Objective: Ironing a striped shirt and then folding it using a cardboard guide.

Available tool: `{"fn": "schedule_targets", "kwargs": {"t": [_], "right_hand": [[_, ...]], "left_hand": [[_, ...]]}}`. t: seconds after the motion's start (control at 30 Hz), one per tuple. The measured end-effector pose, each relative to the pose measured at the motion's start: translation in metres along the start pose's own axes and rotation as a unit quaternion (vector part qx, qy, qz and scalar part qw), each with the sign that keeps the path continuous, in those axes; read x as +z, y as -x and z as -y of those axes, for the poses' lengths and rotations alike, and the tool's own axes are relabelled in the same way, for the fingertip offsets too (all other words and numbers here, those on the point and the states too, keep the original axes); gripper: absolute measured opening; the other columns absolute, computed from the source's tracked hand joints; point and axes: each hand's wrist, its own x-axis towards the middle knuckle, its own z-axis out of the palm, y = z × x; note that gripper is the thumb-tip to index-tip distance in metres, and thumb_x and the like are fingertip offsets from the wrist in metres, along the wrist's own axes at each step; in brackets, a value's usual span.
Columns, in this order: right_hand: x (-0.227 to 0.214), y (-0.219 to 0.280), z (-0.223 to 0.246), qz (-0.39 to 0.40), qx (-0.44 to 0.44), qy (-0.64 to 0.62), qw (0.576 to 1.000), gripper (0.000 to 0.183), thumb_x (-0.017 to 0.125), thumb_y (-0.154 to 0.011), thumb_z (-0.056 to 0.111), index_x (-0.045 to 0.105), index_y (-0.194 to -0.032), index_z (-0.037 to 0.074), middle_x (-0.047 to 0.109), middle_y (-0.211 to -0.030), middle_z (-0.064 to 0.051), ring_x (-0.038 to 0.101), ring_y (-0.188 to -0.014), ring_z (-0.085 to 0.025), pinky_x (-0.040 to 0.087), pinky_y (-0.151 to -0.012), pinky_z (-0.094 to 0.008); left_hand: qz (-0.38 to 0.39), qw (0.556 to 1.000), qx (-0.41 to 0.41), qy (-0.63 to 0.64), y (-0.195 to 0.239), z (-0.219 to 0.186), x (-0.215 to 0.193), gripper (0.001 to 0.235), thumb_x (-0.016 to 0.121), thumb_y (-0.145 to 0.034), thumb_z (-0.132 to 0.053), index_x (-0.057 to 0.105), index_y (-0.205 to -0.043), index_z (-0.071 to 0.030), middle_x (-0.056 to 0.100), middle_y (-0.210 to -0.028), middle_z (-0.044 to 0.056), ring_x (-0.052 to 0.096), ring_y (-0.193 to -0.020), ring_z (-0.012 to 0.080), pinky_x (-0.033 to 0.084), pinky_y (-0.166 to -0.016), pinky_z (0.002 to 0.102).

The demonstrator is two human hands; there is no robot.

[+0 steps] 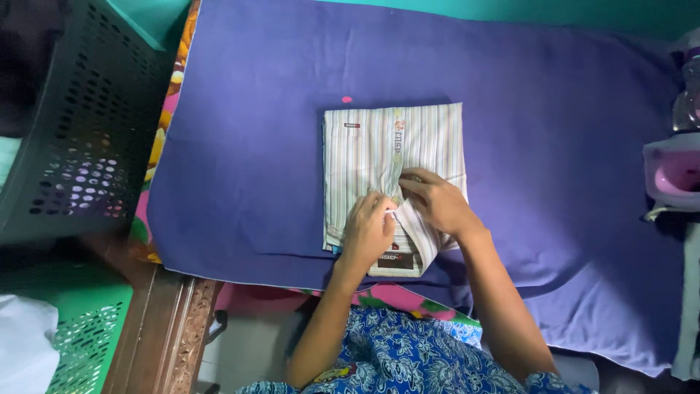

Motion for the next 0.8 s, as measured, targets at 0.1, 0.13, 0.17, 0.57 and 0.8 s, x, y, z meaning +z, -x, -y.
{"fn": "schedule_targets", "kwargs": {"t": [0.1,0.13,0.17,0.57,0.8], "right_hand": [[0.007,-0.004,-0.014,0.04,-0.088,0.093,0.991,0.037,0.068,-0.085,0.011,0.071,-0.121,0.004,0.065,-0.134,-0.014,0.065,-0.116,-0.036,0.054,-0.093,-0.043],[0.007,-0.006,-0.015,0.048,-0.098,0.11,0.988,0.036,0.068,-0.085,0.012,0.072,-0.12,0.007,0.064,-0.135,-0.013,0.065,-0.116,-0.036,0.054,-0.091,-0.043],[0.008,-0.004,-0.017,0.056,-0.105,0.126,0.985,0.034,0.068,-0.085,0.013,0.073,-0.118,0.009,0.064,-0.137,-0.012,0.064,-0.116,-0.036,0.054,-0.089,-0.043],[0.002,0.003,-0.031,0.079,-0.124,0.079,0.986,0.041,0.068,-0.088,0.013,0.07,-0.129,0.008,0.06,-0.142,-0.015,0.061,-0.119,-0.039,0.05,-0.099,-0.045],[0.002,0.026,0.004,0.031,0.11,-0.07,0.991,0.039,0.072,-0.086,0.007,0.069,-0.125,0.009,0.068,-0.129,-0.009,0.07,-0.092,-0.029,0.057,-0.082,-0.036]], "left_hand": [[0.005,1.0,-0.009,-0.024,0.001,0.001,0.002,0.018,0.064,-0.086,-0.002,0.061,-0.103,-0.005,0.061,-0.109,0.015,0.061,-0.101,0.0359,0.05,-0.089,0.048],[0.002,1.0,0.006,-0.025,-0.001,0.001,0.001,0.018,0.063,-0.087,-0.002,0.061,-0.105,-0.004,0.063,-0.118,0.014,0.062,-0.105,0.0356,0.05,-0.092,0.047],[0.002,0.999,0.022,-0.026,-0.001,-0.001,0.001,0.019,0.062,-0.088,-0.002,0.061,-0.107,-0.003,0.064,-0.127,0.013,0.062,-0.108,0.0353,0.05,-0.096,0.047],[0.064,0.991,0.116,-0.01,-0.011,0.011,0.004,0.02,0.06,-0.092,0.0,0.057,-0.112,-0.001,0.059,-0.141,0.019,0.059,-0.13,0.0397,0.042,-0.116,0.055],[0.077,0.989,0.113,0.053,-0.031,-0.001,-0.013,0.033,0.071,-0.092,-0.019,0.059,-0.117,-0.002,0.064,-0.127,0.022,0.061,-0.12,0.0427,0.05,-0.1,0.05]]}}
